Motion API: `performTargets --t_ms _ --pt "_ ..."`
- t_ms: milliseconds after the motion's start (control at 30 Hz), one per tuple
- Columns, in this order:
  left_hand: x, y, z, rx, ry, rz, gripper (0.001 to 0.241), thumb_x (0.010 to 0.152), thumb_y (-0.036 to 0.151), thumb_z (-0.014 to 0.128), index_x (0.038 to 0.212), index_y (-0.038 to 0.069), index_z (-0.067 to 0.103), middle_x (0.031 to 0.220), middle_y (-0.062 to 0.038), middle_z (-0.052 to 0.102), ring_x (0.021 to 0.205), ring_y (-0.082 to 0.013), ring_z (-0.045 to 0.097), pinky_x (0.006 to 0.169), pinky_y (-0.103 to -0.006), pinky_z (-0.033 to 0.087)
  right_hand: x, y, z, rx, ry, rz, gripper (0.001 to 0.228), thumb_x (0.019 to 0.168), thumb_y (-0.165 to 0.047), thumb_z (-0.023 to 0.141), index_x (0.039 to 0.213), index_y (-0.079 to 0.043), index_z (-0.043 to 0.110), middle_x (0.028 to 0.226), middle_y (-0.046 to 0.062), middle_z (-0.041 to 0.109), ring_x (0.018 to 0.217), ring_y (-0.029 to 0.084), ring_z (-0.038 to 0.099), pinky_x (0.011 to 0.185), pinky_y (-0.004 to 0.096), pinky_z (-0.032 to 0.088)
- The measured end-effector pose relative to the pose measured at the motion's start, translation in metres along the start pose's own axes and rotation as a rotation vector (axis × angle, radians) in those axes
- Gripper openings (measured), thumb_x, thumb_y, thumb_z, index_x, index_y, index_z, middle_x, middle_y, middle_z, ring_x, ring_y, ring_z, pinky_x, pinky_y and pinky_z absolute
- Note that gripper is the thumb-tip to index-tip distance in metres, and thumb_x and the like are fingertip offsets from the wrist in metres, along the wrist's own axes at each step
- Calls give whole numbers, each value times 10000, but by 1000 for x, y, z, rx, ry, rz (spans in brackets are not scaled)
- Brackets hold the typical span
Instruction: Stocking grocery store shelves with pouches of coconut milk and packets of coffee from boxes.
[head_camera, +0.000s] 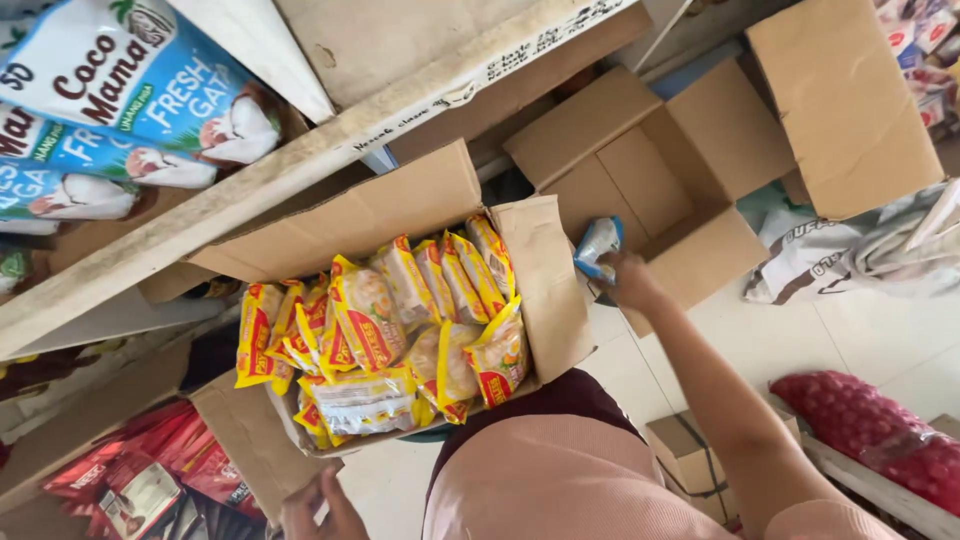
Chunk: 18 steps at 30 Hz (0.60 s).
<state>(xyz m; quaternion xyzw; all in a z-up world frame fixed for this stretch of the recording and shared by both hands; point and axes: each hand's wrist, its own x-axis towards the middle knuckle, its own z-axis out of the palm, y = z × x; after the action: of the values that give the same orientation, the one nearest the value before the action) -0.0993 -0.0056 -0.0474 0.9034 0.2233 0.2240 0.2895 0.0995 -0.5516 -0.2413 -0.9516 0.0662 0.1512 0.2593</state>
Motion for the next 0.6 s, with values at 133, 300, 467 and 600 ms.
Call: performTargets --t_ms 133,300,467,600 --pt "2 66 9 31 -18 97 99 949 37 795 955 4 702 902 -126 700 822 -230 681 771 -346 549 -16 4 40 80 42 96 618 758 -409 840 1260 -95 661 1313 198 621 1272 405 537 1081 477 455" --pt "-1 104 23 -55 46 153 99 922 23 802 959 5 713 887 -102 700 797 -226 648 765 -357 519 -7 9 23 44 4 -51 657 773 -457 820 1311 -121 647 1366 166 593 1316 397 488 1083 478 436" --pt "-21 109 19 -69 96 131 100 894 9 809 931 19 717 870 -82 705 780 -224 624 754 -351 502 0 17 17 52 -118 -118 718 777 -505 826 1354 -130 622 1403 167 571 1365 392 451 1122 479 410" --pt "-41 111 11 -117 147 78 80 891 5 791 925 34 724 871 -67 716 780 -203 639 749 -332 509 7 16 19 -58 -142 -168 525 913 -443 687 1336 -141 614 1389 192 586 1259 423 538 1033 517 459"
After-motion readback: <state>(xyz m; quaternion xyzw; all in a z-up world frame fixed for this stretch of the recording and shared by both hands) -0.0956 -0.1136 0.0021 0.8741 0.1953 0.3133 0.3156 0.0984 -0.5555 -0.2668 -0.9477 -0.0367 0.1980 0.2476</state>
